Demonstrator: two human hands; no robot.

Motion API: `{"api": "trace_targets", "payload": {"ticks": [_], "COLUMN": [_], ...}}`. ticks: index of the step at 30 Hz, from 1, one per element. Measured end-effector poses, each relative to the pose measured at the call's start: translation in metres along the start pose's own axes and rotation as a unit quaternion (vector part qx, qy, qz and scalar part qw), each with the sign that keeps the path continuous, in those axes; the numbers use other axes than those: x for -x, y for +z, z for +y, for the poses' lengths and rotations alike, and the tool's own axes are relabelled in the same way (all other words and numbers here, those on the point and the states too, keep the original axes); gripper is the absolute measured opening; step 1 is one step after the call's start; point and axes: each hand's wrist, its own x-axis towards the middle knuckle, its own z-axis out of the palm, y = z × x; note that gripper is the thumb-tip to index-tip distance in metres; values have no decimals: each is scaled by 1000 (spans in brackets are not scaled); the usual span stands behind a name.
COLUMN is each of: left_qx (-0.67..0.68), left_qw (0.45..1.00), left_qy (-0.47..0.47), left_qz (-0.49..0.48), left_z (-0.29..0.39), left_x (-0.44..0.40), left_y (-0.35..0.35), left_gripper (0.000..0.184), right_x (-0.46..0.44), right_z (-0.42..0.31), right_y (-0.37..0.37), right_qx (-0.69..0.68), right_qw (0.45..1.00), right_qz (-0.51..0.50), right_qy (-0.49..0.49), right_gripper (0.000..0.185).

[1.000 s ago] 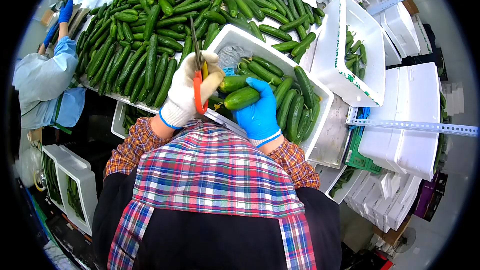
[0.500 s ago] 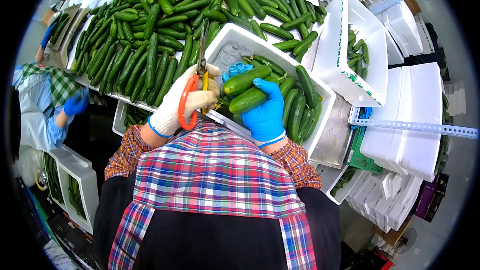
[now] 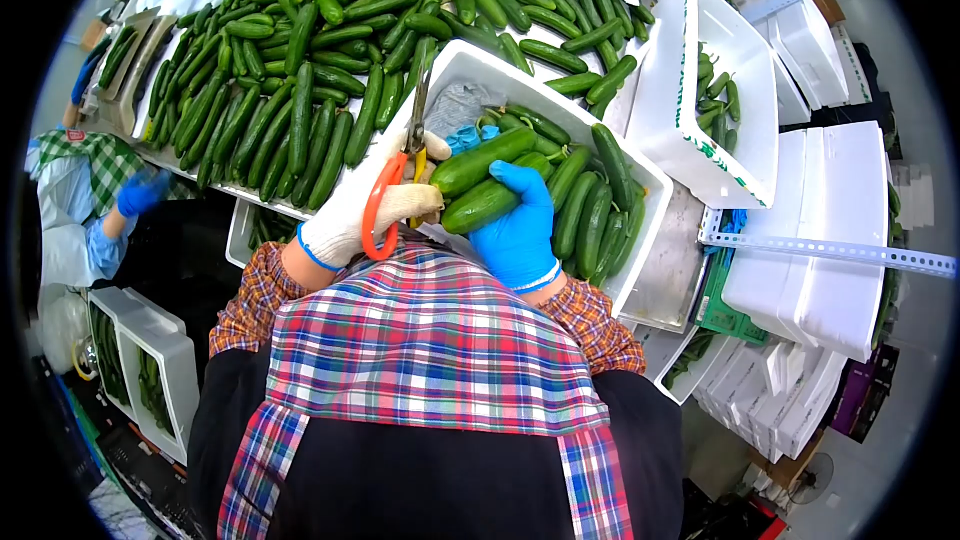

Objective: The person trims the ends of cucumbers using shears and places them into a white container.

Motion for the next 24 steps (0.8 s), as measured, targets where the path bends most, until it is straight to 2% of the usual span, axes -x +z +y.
{"api": "trace_targets", "payload": {"ticks": [9, 12, 15, 17, 18, 20, 21, 22, 24], "left_qx": [17, 43, 23, -71, -70, -74, -110, -111, -336], "left_qw": [999, 998, 1000, 996, 996, 997, 993, 993, 938], "left_qy": [18, -20, -15, 47, 49, 2, 10, 10, 80], "left_qz": [-21, -29, -10, 1, 1, -33, -43, -45, 8], "left_z": [-8, 1, -5, -22, -14, 6, 2, 3, 10], "left_x": [-1, 2, 0, -7, -4, 4, 4, 7, 16], "left_y": [-3, 0, -1, -6, -7, -8, -15, -19, -23], "left_gripper": [40, 40, 38, 36, 36, 39, 43, 43, 48], "right_x": [5, 5, 4, 2, 2, 8, 10, 13, 19], "right_z": [0, -1, 1, -3, -5, -13, -16, -24, -32], "right_y": [3, 3, 4, -1, 2, 9, 8, 12, 25], "right_qx": [9, 0, 23, 9, 10, 74, 162, 296, 460], "right_qw": [1000, 1000, 1000, 1000, 1000, 996, 987, 955, 883], "right_qz": [10, 9, -2, -4, -6, -36, -16, -25, -59], "right_qy": [12, 18, -1, 21, 22, 34, 0, -4, -72], "right_gripper": [43, 42, 43, 46, 46, 50, 54, 64, 73]}}
